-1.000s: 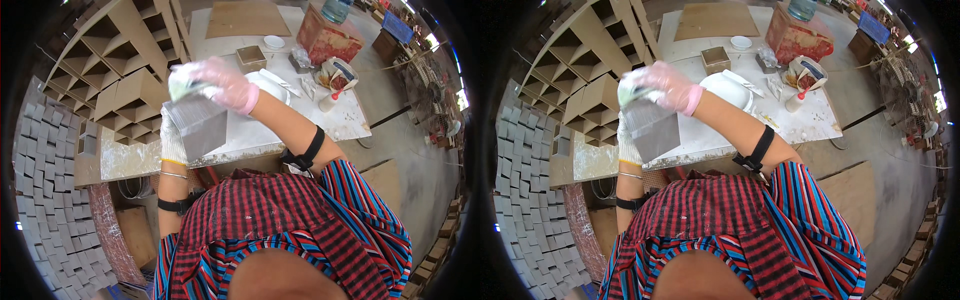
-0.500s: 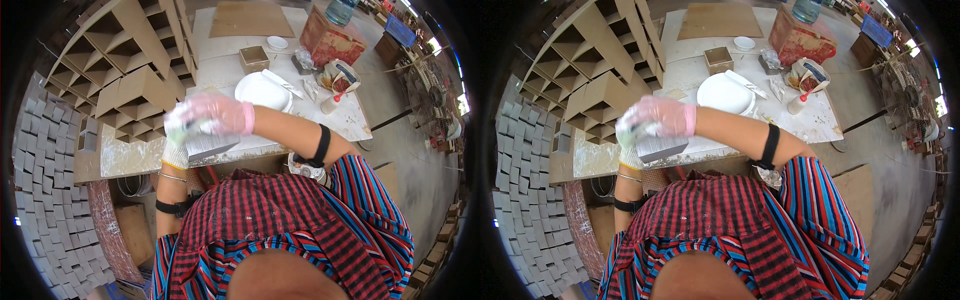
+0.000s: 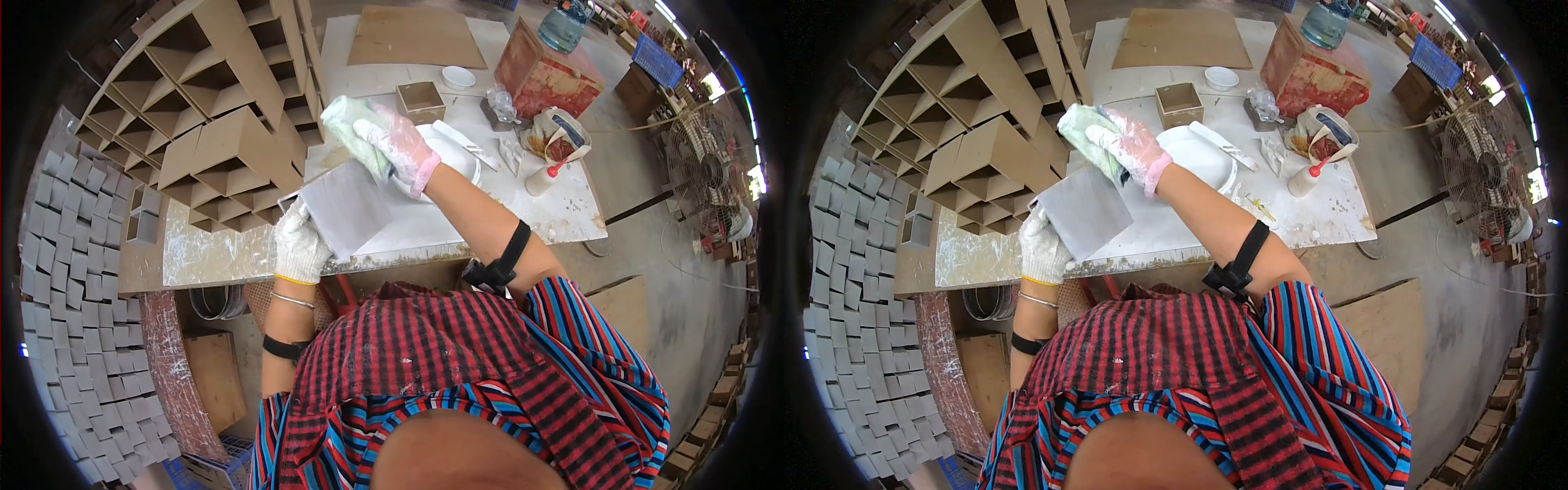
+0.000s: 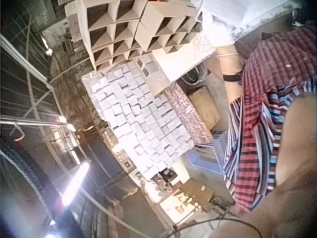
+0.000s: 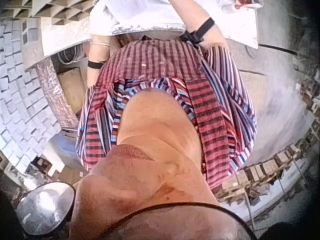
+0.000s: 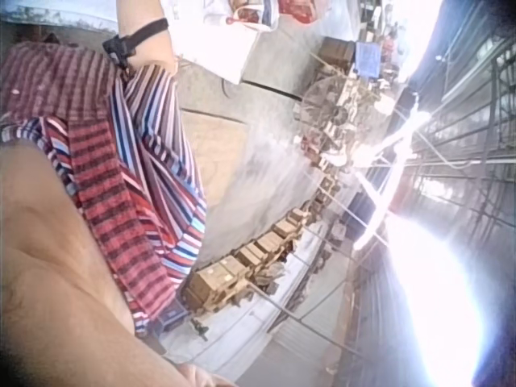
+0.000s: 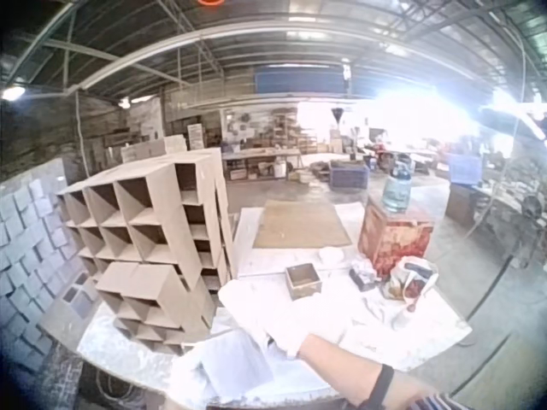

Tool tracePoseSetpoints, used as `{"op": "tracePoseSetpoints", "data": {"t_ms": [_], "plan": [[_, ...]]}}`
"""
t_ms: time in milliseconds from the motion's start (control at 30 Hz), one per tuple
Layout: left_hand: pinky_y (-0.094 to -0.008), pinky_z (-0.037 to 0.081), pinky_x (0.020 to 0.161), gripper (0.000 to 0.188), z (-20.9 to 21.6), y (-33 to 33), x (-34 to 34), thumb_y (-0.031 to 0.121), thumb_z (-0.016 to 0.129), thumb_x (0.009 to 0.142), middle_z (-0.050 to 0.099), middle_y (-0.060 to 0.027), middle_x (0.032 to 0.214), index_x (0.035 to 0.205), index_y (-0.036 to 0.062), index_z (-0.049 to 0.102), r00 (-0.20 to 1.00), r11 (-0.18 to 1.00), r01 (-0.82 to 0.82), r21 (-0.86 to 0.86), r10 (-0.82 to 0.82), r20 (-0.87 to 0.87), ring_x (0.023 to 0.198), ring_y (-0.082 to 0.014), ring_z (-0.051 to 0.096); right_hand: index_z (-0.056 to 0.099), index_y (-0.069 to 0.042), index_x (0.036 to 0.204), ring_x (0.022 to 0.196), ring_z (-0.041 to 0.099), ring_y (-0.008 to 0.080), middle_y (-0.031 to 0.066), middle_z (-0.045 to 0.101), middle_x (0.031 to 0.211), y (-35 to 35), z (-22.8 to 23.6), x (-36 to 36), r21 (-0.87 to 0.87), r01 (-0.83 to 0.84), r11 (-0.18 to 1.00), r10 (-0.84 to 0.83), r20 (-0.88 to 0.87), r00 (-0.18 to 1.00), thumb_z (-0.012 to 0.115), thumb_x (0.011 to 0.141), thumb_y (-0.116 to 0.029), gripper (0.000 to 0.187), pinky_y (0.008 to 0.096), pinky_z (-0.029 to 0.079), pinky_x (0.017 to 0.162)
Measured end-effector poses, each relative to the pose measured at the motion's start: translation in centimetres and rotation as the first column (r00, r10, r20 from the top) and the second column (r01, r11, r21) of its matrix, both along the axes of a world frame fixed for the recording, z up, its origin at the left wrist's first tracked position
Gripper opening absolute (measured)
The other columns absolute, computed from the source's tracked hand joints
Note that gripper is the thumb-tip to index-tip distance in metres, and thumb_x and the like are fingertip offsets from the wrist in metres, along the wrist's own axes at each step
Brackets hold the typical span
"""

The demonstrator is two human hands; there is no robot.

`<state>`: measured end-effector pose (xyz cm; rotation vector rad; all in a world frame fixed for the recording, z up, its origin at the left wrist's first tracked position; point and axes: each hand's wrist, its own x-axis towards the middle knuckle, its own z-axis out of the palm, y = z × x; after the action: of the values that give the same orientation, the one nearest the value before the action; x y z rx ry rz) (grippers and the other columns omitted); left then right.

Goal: The recorder wipes down small wooden boxes using a sponge and a bowl of liquid before stacking them.

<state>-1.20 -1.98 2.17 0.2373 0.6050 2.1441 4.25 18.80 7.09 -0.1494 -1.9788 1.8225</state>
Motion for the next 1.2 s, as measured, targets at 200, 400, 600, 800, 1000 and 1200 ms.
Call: {"op": "tracePoseSetpoints", "data": {"t_ms": [200, 400, 600, 800, 1000, 1200], "plan": [[-0.0418, 0.043, 0.096, 0.039, -4.6, 0.0, -0.8, 0.012, 0.057, 0.083, 0.052, -0.0149, 0.122, 0.120, 0.0015, 0.049, 0.985, 0.975, -0.004, 0.222, -0.034, 0.167, 0.111, -0.0274, 0.052, 0.050, -0.005, 0.125, 0.094, 0.059, 0.0161, 0.0102, 0.063, 0.107, -2.7, 0.7, 1.2, -0.028, -0.090, 0.996, 0.091, 0.030, 0.995, 0.059, 0.084, -0.031, 0.049, 0.0294, 0.044, 0.084], [-0.0375, 0.048, 0.087, 0.034, -1.2, -0.3, -1.2, 0.022, 0.050, 0.089, 0.056, -0.0121, 0.116, 0.116, 0.0016, 0.050, 0.983, 0.993, -0.115, -0.041, 0.120, 0.139, 0.104, -0.0274, 0.056, 0.049, 0.000, 0.124, 0.102, 0.055, 0.0169, 0.0095, 0.058, 0.117, -1.6, 5.2, 2.7, 0.242, -0.075, 0.967, 0.057, 0.080, 0.995, 0.061, 0.083, -0.022, 0.048, 0.0293, 0.041, 0.089], [-0.0423, 0.045, 0.090, 0.036, -0.5, 1.4, -0.8, 0.023, 0.048, 0.090, 0.055, -0.0134, 0.119, 0.120, 0.0033, 0.049, 0.992, 0.971, -0.044, 0.237, 0.015, 0.125, 0.106, -0.0278, 0.055, 0.054, -0.004, 0.119, 0.103, 0.057, 0.0135, 0.0059, 0.061, 0.113, -3.0, 2.3, 2.2, 0.107, -0.264, 0.959, 0.262, 0.035, 0.965, 0.062, 0.082, -0.009, 0.038, 0.0255, 0.043, 0.091], [-0.0370, 0.048, 0.082, 0.036, -4.1, 2.2, -2.4, 0.024, 0.044, 0.090, 0.057, -0.0141, 0.112, 0.116, 0.0000, 0.050, 0.955, 0.987, -0.153, -0.053, 0.134, -0.266, 0.101, -0.0258, 0.056, 0.055, -0.008, 0.120, 0.104, 0.056, 0.0228, 0.0104, 0.061, 0.109, -4.9, -0.4, 2.9, 0.647, -0.140, 0.750, 0.232, -0.058, 0.971, 0.064, 0.080, -0.014, 0.041, 0.0324, 0.043, 0.091], [-0.0430, 0.040, 0.092, 0.041, -1.0, 1.9, -0.8, 0.036, 0.034, 0.094, 0.057, -0.0115, 0.110, 0.116, 0.0053, 0.051, 0.950, 0.951, -0.303, -0.060, 0.306, 0.061, 0.103, -0.0295, 0.053, 0.058, -0.013, 0.114, 0.098, 0.056, 0.0293, 0.0129, 0.058, 0.112, -3.0, 0.2, 4.0, 0.719, 0.280, 0.636, -0.101, -0.282, 0.954, 0.068, 0.069, -0.008, 0.046, 0.0359, 0.045, 0.086], [-0.0391, 0.042, 0.091, 0.035, -4.2, 1.9, -2.7, 0.029, 0.036, 0.094, 0.056, -0.0112, 0.112, 0.115, 0.0051, 0.051, 0.685, 0.844, -0.504, -0.182, 0.263, -0.679, 0.104, -0.0283, 0.053, 0.055, -0.017, 0.117, 0.098, 0.055, 0.0298, 0.0111, 0.050, 0.125, -6.9, -2.2, 5.2, 0.835, 0.182, 0.519, 0.132, -0.289, 0.948, 0.067, 0.065, -0.006, 0.055, 0.0401, 0.045, 0.083]]}}
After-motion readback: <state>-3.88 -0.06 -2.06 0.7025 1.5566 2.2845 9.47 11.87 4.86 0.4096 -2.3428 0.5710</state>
